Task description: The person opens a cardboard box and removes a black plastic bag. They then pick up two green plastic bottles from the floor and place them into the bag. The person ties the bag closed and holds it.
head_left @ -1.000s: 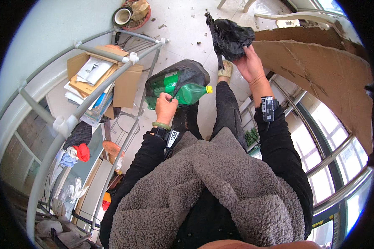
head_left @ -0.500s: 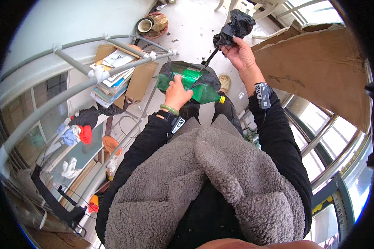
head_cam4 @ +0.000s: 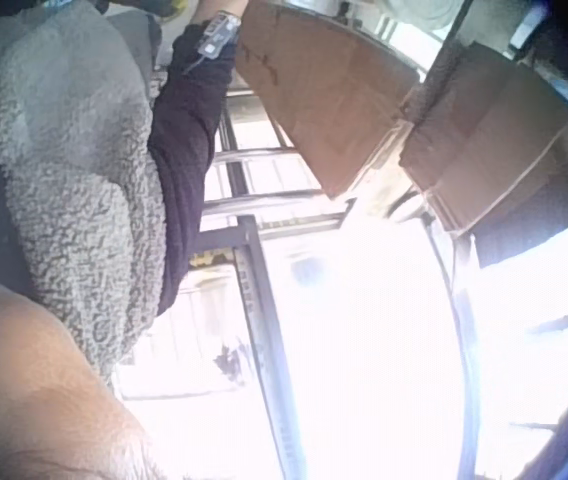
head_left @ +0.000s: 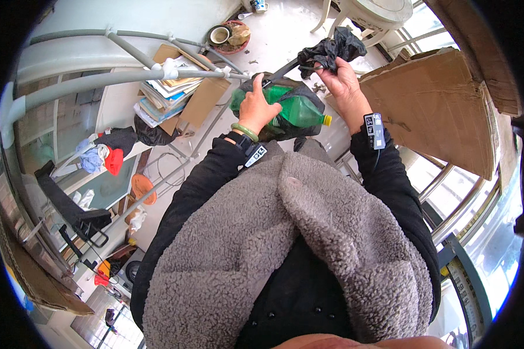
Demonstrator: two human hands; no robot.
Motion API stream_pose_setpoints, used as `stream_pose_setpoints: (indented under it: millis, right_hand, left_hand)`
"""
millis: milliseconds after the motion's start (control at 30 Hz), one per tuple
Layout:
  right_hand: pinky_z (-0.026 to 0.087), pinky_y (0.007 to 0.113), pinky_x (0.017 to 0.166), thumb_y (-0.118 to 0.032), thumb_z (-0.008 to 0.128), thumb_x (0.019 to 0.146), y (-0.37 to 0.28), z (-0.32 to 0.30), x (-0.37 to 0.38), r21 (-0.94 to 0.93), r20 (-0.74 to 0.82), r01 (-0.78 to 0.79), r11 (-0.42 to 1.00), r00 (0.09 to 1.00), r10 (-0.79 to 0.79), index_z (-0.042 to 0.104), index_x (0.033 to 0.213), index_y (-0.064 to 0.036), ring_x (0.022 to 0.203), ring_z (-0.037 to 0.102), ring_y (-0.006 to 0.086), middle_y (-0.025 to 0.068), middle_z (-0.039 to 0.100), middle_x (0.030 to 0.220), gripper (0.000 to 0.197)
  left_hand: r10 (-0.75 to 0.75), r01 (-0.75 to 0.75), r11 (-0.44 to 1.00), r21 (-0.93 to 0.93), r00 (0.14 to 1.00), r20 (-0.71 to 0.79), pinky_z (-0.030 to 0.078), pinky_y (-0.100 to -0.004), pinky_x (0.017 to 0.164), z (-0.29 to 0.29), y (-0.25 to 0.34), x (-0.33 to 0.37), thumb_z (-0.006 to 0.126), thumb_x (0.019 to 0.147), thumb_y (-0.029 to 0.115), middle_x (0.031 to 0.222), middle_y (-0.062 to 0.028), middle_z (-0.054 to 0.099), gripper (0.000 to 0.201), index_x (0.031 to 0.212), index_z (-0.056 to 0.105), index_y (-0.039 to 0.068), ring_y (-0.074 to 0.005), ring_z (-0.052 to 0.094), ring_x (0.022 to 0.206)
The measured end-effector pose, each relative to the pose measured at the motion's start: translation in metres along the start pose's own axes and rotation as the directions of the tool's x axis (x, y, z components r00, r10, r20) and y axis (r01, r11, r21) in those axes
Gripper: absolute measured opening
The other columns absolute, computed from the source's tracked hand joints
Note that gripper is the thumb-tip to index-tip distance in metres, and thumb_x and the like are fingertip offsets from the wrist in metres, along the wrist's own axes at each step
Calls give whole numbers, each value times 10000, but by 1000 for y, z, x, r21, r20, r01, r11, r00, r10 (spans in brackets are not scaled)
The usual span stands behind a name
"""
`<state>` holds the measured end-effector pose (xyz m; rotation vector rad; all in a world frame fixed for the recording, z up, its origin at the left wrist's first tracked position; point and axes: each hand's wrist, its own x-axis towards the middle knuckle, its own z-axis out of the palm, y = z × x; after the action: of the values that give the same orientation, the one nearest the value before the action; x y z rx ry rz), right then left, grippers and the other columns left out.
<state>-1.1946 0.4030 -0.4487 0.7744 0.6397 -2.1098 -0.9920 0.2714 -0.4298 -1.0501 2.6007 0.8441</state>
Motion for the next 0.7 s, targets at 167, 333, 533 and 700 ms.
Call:
stream_pose_setpoints:
  millis: [167,333,533,700]
  right_hand:
    - [530,482,818,-64,370,983,2,2,-12,-199,13,-24,980,1000,27,476,1170,26,1020,588,325,191,568,1151,233]
    - [519,495,867,-18,410,963,-10,-6,-19,-445,151,-28,895,983,105,484,1187,-53,1027,606,294,131,600,1148,239]
    - [522,411,694,-69,520,938,-15,-14,-18,-638,116,100,763,993,-33,506,1149,-98,929,620,205,65,627,1052,214]
    - [562,351,586,-45,526,935,2,-18,-3,-524,-19,152,838,982,-190,531,1092,-49,800,637,200,78,637,965,158]
  left_hand:
    - [-10,0,997,-72,990,-138,502,-491,770,-3,-6,3,715,681,308,838,-219,629,637,1240,455,152,-417,627,808]
    - [-20,1,997,-74,965,-261,504,-478,773,-10,-10,7,706,700,306,907,-228,603,512,1155,512,173,-410,609,856]
    - [16,-88,982,-169,923,-385,506,-460,761,-19,-16,2,698,686,280,874,-205,599,411,1060,569,167,-390,603,829]
    - [-2,-160,923,-349,907,-421,493,-419,682,-18,-21,-3,708,698,220,748,-142,595,349,1005,578,118,-324,589,697]
